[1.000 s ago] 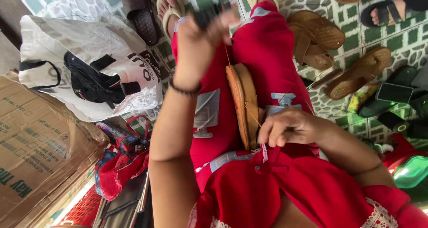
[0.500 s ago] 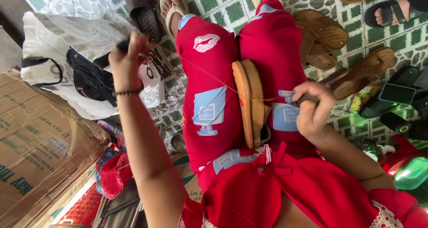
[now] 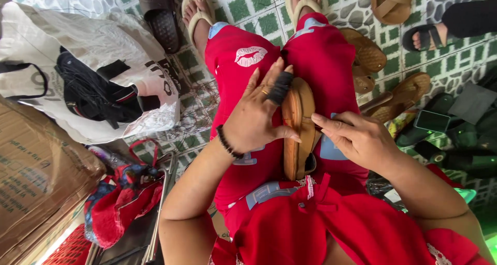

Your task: Hand-stitching the sole of a sandal using a needle and thread

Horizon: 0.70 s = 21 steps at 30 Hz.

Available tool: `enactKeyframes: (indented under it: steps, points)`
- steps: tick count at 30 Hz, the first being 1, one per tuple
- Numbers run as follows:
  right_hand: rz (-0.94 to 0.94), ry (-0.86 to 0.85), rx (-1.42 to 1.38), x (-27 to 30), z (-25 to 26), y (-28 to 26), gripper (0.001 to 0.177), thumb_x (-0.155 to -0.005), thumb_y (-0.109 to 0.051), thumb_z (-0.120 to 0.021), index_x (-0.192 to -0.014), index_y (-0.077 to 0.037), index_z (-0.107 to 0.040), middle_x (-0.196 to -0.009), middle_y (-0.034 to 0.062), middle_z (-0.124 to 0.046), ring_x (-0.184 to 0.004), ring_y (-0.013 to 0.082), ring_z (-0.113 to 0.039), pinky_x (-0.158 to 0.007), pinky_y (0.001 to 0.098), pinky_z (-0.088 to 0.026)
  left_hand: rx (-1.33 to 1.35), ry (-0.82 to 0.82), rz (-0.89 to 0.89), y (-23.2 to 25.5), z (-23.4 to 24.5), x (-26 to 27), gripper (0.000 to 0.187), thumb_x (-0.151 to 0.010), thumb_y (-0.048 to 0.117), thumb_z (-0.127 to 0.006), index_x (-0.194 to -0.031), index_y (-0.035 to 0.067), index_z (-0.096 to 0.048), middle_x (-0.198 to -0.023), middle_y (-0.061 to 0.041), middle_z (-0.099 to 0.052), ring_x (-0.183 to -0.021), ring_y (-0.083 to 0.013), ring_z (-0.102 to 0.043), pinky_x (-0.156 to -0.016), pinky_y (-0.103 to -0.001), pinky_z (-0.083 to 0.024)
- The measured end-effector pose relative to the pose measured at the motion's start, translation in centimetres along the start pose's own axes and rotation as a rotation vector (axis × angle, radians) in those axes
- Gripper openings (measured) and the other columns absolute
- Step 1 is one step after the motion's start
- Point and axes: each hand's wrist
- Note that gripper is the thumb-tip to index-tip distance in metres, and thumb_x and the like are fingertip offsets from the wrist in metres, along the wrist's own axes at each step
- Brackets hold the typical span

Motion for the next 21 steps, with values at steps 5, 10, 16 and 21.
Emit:
enactKeyframes:
  steps: [5, 10, 16, 21]
  points:
    - [-0.018, -0.066, 0.047, -0.9, 1.6, -0.8, 0.031, -0.089, -0.013, -0.062, -0.118, -0.021, -0.07, -0.081, 0.0102, -0.065, -0.068, 0.0341, -0.064, -0.052, 0.0408, -0.053, 0.048, -0.004, -0.014, -0.6, -1.0, -0.6, 0.116, -0.054, 0.069, -0.077, -0.143, 0.004, -0.041, -0.149, -0.02, -0.041, -0.14, -0.0258, -0.041, -0.12, -0.054, -0.011]
    - [0.018, -0.236, 0.191, -3.4, 3.6, -2.5, 0.028, -0.081, -0.005, -0.07, -0.11, -0.006, -0.07, -0.074, 0.0058, -0.063, -0.045, 0.0209, -0.051, -0.043, 0.0353, -0.043, 0.071, 0.018, 0.028, 0.3, -0.8, -1.2, 0.108, -0.05, 0.052, -0.092, -0.138, 0.007, -0.048, -0.139, -0.006, -0.057, -0.128, -0.0199, -0.059, -0.123, -0.05, -0.013]
    - [0.06, -0.193, 0.17, -4.7, 2.3, -2.9, 0.019, -0.081, -0.007, -0.075, -0.092, 0.0, -0.061, -0.079, 0.0091, -0.068, -0.059, 0.0262, -0.063, -0.053, 0.0378, -0.047, 0.044, 0.118, -0.026, -0.1, -1.4, -1.0, 0.076, -0.052, 0.051, -0.088, -0.106, 0.0, -0.074, -0.136, 0.0, -0.054, -0.123, -0.0158, -0.057, -0.12, -0.046, -0.008]
    - [0.129, -0.15, 0.236, -4.1, 2.6, -3.6, 0.021, -0.081, -0.006, -0.075, -0.097, 0.001, -0.063, -0.085, 0.009, -0.07, -0.064, 0.0242, -0.065, -0.057, 0.0361, -0.05, 0.095, 0.183, 0.145, 2.3, -0.4, 2.3, 0.096, -0.062, 0.046, -0.085, -0.137, 0.002, -0.045, -0.144, -0.008, -0.05, -0.136, -0.0214, -0.049, -0.122, -0.052, -0.01]
Point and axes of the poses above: each hand's wrist, its own x-axis away from the middle knuckle, its own z-axis out of the back of the hand, y = z × x
